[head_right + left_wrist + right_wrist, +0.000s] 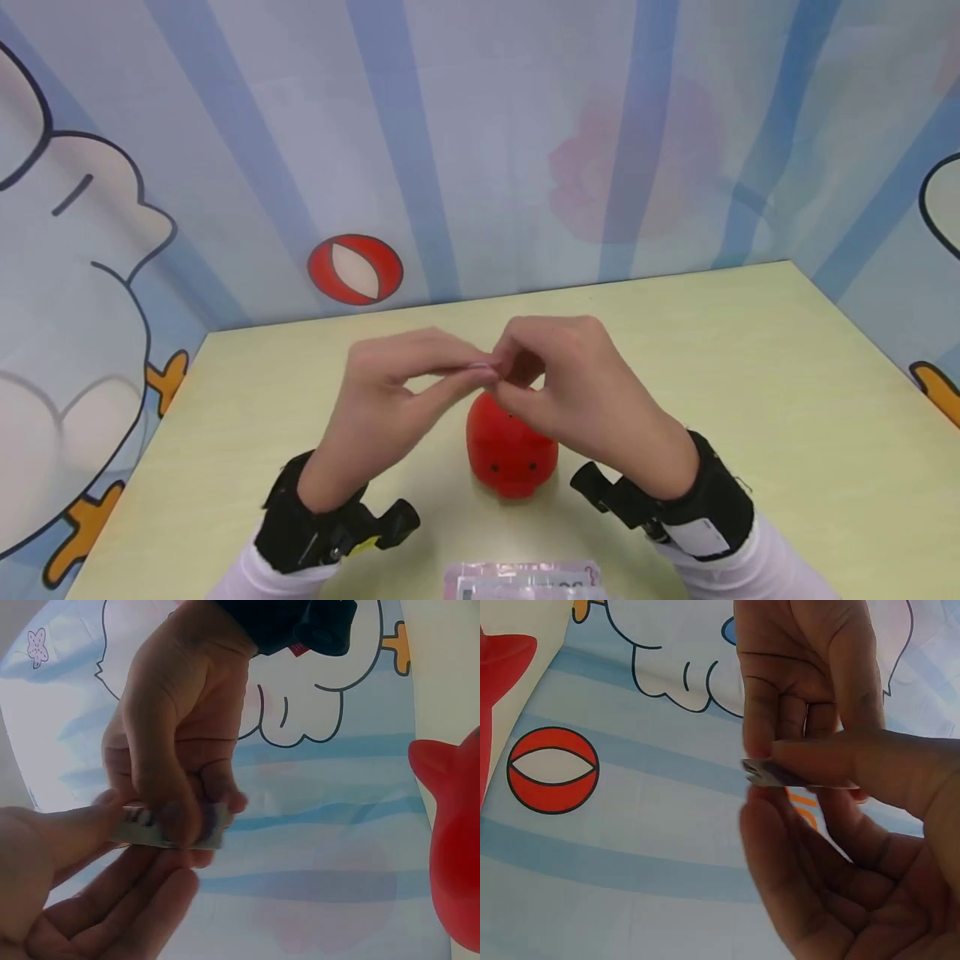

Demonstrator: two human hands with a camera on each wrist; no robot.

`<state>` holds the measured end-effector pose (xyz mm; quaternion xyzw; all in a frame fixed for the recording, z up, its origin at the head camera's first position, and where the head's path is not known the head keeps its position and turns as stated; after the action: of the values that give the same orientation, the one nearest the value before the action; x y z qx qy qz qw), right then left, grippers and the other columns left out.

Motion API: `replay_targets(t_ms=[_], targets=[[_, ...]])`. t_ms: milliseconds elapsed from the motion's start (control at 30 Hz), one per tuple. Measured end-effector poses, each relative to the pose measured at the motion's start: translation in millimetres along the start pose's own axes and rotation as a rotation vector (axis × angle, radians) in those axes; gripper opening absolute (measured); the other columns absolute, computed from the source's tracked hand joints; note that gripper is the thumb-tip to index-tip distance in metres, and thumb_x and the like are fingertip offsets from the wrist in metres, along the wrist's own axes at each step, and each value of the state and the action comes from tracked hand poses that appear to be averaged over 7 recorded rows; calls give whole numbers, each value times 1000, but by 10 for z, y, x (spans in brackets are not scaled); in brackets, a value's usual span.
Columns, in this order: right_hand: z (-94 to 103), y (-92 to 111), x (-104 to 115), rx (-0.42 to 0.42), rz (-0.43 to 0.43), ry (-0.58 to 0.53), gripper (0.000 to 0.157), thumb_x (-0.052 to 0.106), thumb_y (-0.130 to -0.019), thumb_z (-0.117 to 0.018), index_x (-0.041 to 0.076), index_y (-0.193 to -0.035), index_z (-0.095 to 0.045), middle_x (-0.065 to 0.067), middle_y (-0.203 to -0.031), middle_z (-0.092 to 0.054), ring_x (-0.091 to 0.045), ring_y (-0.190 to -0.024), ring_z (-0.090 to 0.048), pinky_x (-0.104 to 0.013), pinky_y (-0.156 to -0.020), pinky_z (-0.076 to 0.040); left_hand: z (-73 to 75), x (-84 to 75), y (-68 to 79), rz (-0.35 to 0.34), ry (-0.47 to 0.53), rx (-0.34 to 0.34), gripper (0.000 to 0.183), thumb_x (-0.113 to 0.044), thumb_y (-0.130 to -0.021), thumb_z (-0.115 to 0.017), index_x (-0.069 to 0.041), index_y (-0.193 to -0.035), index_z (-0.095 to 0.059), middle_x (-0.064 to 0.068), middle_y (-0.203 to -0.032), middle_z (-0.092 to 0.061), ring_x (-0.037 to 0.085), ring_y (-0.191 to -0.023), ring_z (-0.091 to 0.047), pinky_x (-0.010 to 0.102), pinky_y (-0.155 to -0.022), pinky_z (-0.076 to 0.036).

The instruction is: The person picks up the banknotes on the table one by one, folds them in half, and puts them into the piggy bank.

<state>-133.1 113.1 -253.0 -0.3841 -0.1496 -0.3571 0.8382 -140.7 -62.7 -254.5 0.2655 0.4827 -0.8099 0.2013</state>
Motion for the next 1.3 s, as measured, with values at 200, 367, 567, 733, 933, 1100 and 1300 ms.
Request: replay_targets(t_ms=[200,367,567,733,933,1100,1300], targets=[[-58,-15,-97,139,-140,100,32,2,-80,-73,15,-103,-54,11,-72,-62,0,-62,-58,-24,-61,-54,0,81,1,115,-75,27,23,-11,-88,-73,-9,-110,-73,0,-103,-73,2,-86,-69,22,-76,-57],[-70,-28,-178,166,-180,162,33,2,-79,-70,14,-108,-59,8,-66,-57,-7,-56,-51,-24,-54,-49,15,156,-4,223,-155,41,26,-12,-88,-73,-11,-114,-71,-1,-107,-72,3,-85,-69,20,-74,-56],[-123,-65,-296,189,-211,151,14,3,-79,-71,14,-75,-62,8,-62,-55,-7,-54,-50,-25,-51,-47,-6,249,-5,370,-245,129,28,-18,-90,-71,-16,-117,-70,-4,-108,-71,5,-88,-68,22,-72,-56],[-181,-83,-425,207,-248,155,18,6,-78,-74,15,-70,-61,7,-60,-54,-9,-53,-49,-26,-50,-46,-43,361,21,516,-363,301,42,-27,-88,-73,-19,-127,-65,-5,-117,-68,12,-99,-65,28,-77,-54],[-306,-89,-576,266,-310,129,12,6,-79,-73,12,-73,-65,5,-64,-59,-11,-56,-54,-25,-53,-50,-200,570,118,629,-532,625,73,-48,-81,-76,-15,-141,-53,3,-132,-60,21,-120,-56,38,-91,-52],[-361,-85,-602,324,-351,131,8,4,-80,-69,10,-74,-68,2,-66,-61,-12,-59,-55,-23,-52,-50,-321,661,164,646,-512,673,84,-51,-77,-78,-13,-145,-47,7,-132,-58,21,-117,-55,34,-86,-55],[-394,-68,-566,331,-354,174,10,4,-81,-69,9,-73,-69,2,-65,-61,-11,-56,-54,-22,-49,-49,-401,720,194,634,-413,664,82,-47,-74,-82,-14,-141,-49,2,-115,-59,14,-104,-55,20,-70,-52]])
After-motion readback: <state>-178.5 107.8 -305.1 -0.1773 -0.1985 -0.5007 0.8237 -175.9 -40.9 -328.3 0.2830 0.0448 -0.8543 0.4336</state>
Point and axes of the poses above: each hand's wrist, its own y-axis away from the middle knuckle, its own z-axis out of the back of the hand, x = y × z, the point moved 3 cm from there along -y, towards the middle knuckle
